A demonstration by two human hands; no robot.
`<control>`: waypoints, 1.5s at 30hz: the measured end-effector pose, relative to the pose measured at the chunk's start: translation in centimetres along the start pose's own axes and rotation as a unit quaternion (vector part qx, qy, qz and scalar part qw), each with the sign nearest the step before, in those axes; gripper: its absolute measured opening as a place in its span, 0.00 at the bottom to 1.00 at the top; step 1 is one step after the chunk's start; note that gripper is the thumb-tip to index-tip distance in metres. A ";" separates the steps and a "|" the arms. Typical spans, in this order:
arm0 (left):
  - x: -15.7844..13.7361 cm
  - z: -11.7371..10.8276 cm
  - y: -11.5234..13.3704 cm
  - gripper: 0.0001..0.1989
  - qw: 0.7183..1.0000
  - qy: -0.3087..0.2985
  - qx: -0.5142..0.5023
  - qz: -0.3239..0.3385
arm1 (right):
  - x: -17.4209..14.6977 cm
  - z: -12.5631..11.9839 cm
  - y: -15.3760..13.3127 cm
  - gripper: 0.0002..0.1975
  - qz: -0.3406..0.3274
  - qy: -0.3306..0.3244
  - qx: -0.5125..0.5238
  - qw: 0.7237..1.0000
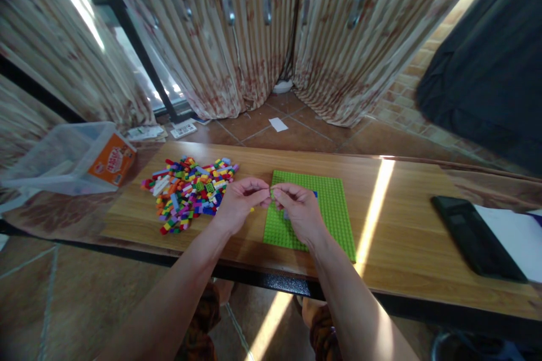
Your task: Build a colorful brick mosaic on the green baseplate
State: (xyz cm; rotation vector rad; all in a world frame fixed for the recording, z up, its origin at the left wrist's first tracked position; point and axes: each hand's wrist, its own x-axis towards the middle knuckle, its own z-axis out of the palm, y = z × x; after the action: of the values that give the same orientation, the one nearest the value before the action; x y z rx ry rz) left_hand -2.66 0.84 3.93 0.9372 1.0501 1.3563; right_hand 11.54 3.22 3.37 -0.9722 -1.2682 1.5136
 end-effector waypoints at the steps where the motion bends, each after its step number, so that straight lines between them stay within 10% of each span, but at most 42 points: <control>1: 0.0 -0.1 0.1 0.13 1.000 -0.005 -0.003 -0.004 | 0.0 0.1 0.1 0.12 0.006 -0.001 0.015 1.000; 8: 1.0 -3.2 0.4 0.06 0.976 0.055 0.202 0.055 | 0.6 -2.1 0.0 0.18 -0.036 0.054 -0.045 0.997; 15: 1.2 -5.8 1.2 0.10 0.808 0.086 0.573 0.104 | 1.0 -6.3 -0.1 0.14 -0.057 0.105 -0.194 0.974; 21: 0.9 -5.0 0.8 0.11 0.742 0.065 0.663 0.076 | 0.3 -6.9 -0.5 0.10 -0.063 0.071 -0.351 0.932; 45: 0.7 -4.7 1.3 0.09 0.734 0.058 0.675 0.048 | 0.7 -9.0 1.5 0.07 -0.097 0.028 -0.489 0.866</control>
State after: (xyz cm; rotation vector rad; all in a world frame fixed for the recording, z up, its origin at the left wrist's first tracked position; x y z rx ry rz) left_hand -7.60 1.28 3.75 1.9554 2.1665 0.5115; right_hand 19.65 6.24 0.45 -1.4270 -2.0708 0.6054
